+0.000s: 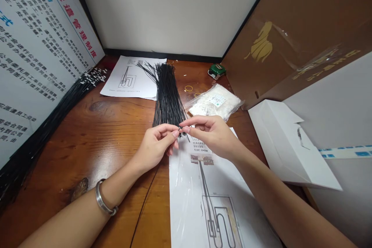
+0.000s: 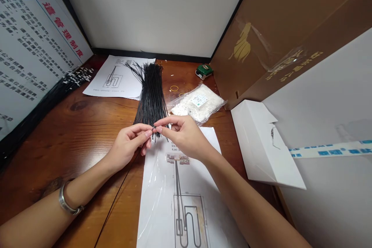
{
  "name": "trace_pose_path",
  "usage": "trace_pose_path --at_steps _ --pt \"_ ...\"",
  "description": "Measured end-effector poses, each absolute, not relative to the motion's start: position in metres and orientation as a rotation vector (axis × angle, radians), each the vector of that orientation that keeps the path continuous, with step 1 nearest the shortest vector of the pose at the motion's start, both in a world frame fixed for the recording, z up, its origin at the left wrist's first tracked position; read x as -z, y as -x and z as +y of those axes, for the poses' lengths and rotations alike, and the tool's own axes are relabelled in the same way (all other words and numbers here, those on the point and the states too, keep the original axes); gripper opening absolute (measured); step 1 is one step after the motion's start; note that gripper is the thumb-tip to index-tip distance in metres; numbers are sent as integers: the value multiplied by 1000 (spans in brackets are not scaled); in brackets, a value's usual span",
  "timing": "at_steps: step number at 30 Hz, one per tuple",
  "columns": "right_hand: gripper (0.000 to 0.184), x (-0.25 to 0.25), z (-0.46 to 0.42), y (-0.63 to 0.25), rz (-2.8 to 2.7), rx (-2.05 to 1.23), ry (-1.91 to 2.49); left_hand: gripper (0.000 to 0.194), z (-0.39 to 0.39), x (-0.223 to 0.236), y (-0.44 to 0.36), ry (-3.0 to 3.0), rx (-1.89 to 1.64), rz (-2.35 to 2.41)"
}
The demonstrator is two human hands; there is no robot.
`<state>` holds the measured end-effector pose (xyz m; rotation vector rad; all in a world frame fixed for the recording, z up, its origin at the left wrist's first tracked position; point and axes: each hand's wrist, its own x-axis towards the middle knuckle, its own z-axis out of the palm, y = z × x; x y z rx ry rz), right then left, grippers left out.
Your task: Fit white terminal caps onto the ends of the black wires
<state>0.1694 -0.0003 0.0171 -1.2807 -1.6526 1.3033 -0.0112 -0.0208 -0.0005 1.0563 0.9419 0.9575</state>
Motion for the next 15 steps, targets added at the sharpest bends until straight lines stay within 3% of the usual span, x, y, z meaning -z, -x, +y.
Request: trace_pose_path --at_steps 15 --pt "27 -18 -2 -163 -1535 -1303 1316 22 -21 3 11 -1098 -1046 1031"
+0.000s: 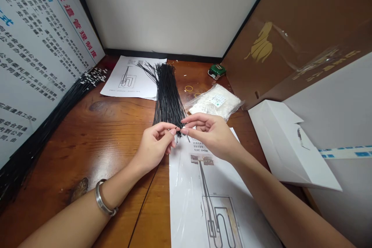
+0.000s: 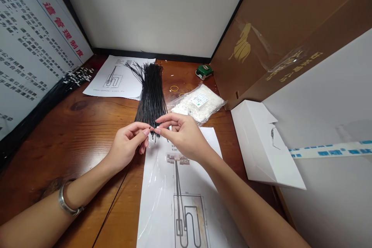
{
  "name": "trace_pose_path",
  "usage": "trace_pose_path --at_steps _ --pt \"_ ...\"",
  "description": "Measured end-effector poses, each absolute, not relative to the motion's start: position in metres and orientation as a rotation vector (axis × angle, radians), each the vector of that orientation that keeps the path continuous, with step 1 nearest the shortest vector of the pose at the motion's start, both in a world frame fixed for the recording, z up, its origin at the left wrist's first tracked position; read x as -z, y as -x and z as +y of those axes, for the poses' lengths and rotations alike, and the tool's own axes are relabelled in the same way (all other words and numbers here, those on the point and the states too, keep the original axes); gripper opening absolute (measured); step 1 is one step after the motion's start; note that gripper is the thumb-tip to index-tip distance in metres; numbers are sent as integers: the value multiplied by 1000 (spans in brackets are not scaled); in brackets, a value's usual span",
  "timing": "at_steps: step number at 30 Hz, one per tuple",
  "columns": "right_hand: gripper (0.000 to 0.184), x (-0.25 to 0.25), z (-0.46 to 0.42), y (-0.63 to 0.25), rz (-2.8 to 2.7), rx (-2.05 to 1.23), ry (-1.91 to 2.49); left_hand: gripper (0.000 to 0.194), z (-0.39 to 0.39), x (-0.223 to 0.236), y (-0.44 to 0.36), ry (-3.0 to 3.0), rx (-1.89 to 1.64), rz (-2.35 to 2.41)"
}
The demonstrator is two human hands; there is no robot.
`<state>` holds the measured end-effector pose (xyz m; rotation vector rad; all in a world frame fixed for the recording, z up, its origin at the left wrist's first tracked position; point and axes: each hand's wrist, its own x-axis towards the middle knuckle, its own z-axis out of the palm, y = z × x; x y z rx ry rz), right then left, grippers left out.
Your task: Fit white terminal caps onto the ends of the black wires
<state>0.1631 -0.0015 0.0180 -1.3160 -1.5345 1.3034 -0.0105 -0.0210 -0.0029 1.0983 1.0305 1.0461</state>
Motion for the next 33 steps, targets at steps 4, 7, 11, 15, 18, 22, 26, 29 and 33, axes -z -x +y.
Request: trace_pose_path --at_steps 4,7,11,15,18,22,26,29,33 --pt "23 -19 -4 -160 -1517 -1325 1320 22 -22 3 11 -1125 -1050 1036" --pt "23 -20 -5 -160 -1524 -1318 1319 22 -22 3 10 -1116 -1049 1036" --pt "23 -22 -5 -161 -1580 -1271 1365 23 -21 3 9 -1087 -1056 1049" --pt "22 -21 -4 -162 -1633 -1263 1346 22 -21 2 9 -1068 -1049 1054" --pt "22 -20 -4 -162 -1612 -1313 1261 23 -21 2 9 -1068 -1045 1056" --pt "21 -21 -5 -161 -1622 -1351 1268 24 -21 2 9 -1079 -1042 1049" --pt "20 -23 -5 -162 -1643 -1372 1317 24 -21 3 9 -1097 -1032 1044" --pt "20 -22 -5 -162 -1630 -1384 1316 24 -21 3 9 -1104 -1035 1035" --pt "19 -20 -4 -161 -1594 -1327 1260 22 -21 4 10 -1109 -1034 1029"
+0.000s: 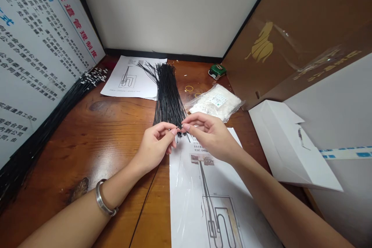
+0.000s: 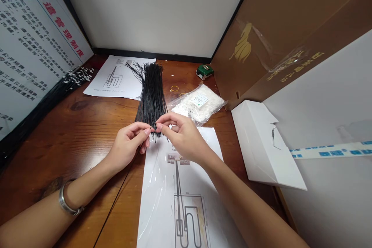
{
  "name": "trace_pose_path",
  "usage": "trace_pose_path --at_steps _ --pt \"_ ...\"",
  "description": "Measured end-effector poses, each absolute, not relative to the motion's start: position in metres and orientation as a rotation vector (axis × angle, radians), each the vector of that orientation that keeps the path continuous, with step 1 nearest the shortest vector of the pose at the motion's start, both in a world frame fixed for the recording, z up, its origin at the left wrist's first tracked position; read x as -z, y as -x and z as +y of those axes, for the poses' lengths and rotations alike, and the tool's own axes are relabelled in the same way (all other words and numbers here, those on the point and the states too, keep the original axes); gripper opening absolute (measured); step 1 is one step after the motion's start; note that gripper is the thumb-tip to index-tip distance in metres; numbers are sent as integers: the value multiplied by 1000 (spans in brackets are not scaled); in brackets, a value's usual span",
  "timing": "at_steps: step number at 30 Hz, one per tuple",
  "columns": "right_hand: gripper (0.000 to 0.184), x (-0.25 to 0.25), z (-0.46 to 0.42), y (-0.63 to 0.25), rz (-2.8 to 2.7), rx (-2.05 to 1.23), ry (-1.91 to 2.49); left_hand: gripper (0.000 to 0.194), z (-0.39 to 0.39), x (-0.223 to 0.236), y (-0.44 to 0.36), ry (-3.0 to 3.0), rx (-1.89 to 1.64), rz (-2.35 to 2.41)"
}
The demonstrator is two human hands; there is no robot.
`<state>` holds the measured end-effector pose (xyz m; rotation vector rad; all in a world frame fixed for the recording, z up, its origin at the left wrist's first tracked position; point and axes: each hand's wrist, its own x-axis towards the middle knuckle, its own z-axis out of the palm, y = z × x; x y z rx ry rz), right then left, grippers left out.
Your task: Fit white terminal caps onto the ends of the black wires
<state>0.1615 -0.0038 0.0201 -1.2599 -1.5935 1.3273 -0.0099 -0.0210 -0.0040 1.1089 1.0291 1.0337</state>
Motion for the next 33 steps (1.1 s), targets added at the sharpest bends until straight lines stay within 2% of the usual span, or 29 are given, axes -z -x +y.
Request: trace_pose_path --at_steps 15,20,27,33 --pt "21 -20 -5 -160 -1515 -1306 1332 22 -21 1 8 -1069 -1035 1025" --pt "16 -20 -5 -162 -1625 -1215 1353 22 -20 -1 9 -1082 -1031 1025" --pt "21 -19 -3 -162 -1819 -1089 1188 20 -22 2 9 -1122 -1026 1031" --pt "25 -19 -7 -161 -1695 -1228 1345 20 -22 3 7 -1116 -1018 1039"
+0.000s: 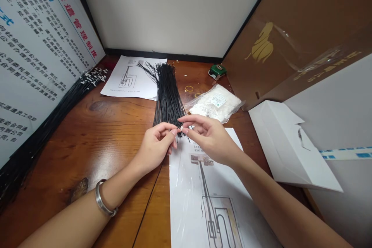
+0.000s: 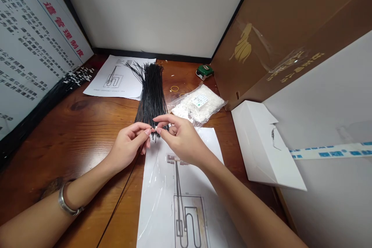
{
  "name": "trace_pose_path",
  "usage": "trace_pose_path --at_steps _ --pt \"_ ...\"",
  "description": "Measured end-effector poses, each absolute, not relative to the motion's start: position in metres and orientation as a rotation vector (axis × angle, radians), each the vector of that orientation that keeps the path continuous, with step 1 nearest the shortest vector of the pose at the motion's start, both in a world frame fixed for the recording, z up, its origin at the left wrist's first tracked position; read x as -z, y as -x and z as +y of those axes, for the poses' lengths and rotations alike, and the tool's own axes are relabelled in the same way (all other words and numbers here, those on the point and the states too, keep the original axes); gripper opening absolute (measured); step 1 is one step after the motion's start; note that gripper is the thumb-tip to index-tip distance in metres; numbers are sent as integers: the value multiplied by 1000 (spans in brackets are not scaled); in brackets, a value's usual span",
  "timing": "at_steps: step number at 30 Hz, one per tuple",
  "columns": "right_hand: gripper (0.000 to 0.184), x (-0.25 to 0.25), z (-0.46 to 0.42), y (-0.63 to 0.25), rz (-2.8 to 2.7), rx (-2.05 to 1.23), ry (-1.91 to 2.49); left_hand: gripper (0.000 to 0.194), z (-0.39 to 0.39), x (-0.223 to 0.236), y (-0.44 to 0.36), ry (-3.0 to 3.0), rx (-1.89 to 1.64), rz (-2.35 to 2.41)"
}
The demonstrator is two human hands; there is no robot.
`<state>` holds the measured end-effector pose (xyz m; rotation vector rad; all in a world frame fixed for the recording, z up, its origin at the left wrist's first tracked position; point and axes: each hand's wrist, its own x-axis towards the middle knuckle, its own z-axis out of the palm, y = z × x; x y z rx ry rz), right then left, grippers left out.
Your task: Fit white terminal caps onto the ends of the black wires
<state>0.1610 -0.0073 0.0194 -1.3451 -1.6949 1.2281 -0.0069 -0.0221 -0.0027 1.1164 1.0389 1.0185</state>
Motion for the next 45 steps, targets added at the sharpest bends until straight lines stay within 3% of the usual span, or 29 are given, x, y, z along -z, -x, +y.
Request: trace_pose_path --at_steps 11,16,26,45 --pt "17 -20 -5 -160 -1769 -1153 1267 17 -22 4 9 -1181 -995 1010" --pt "23 -20 -5 -160 -1557 -1314 1389 17 -22 5 9 -1182 -984 1028" --pt "16 -24 -4 -159 -1396 -1470 1319 17 -24 2 9 -1241 -957 1060" --pt "18 -22 -4 -160 -1330 -1559 1336 19 -23 2 10 -1268 -939 1071"
